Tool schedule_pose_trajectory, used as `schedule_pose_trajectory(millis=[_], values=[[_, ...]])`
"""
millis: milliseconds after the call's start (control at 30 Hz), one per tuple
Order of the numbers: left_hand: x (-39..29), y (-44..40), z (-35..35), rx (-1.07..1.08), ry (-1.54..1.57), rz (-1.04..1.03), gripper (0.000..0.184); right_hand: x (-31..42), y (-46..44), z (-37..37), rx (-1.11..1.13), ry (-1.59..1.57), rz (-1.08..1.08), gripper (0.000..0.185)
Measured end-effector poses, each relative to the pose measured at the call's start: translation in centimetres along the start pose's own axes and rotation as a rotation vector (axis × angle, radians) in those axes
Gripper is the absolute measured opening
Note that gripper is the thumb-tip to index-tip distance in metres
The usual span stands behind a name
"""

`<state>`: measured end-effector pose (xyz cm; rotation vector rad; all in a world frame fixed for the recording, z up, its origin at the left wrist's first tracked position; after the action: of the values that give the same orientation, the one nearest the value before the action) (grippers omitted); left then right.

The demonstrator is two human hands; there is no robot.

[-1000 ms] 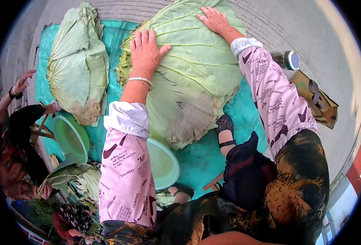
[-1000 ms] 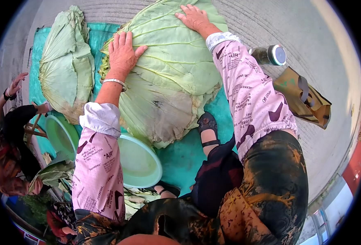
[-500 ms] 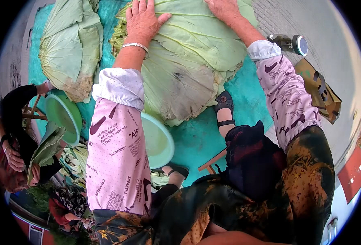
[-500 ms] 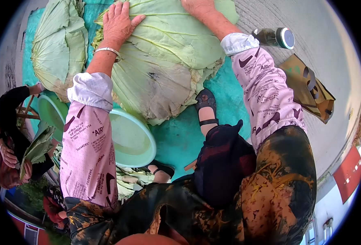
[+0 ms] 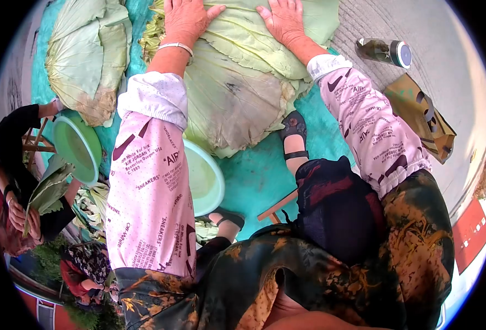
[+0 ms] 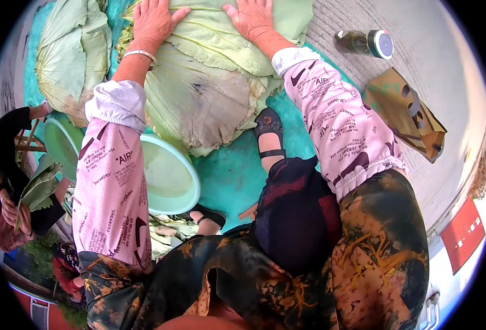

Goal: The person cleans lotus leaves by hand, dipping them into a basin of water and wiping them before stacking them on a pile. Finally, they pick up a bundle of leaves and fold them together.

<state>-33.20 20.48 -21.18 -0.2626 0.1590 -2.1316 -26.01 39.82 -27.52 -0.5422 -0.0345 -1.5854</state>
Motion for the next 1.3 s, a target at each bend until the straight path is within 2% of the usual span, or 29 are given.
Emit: schedule_pose_trajectory(millis=[33, 67, 133, 400, 1300], values=[[0.3, -0.4, -0.9, -0.053, -0.032, -0.042, 0.078, -0.7, 0.1, -0.7, 0.009, -0.033, 0.009, 0.059], [0.5, -0.7, -1.6, -0.007, -0.041, -0.021, 0.079, -1.2, -0.1, -1.1, 0.019, -0.065, 0.020, 0.064], [0.6, -0.6, -2.2, 0.095, -0.054, 0.021, 0.080, -1.3, -0.2, -1.3, 0.030, -0.086, 0.000, 0.064], [0.4, -0.5, -2.1, 0.103, -0.074, 0.027, 0.080, -1.3, -0.1, -1.5, 0.089, -0.081, -0.042, 0.064], [0.7, -0.7, -2.1, 0.122, -0.075, 0.033, 0.079, -1.1, -0.3, -1.4, 0.063, -0.105, -0.028, 0.063]])
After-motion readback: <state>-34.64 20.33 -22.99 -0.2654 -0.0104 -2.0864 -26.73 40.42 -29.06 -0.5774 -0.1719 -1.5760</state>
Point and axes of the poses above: each hand's wrist, its own y-axis away from the middle knuckle, its own z-axis out of the back of the hand, x = y × z, the point moved 4 cm from there along -y, towards the middle knuckle, and after that the axes turned 11 degrees about -y, right-handed, at the moved point
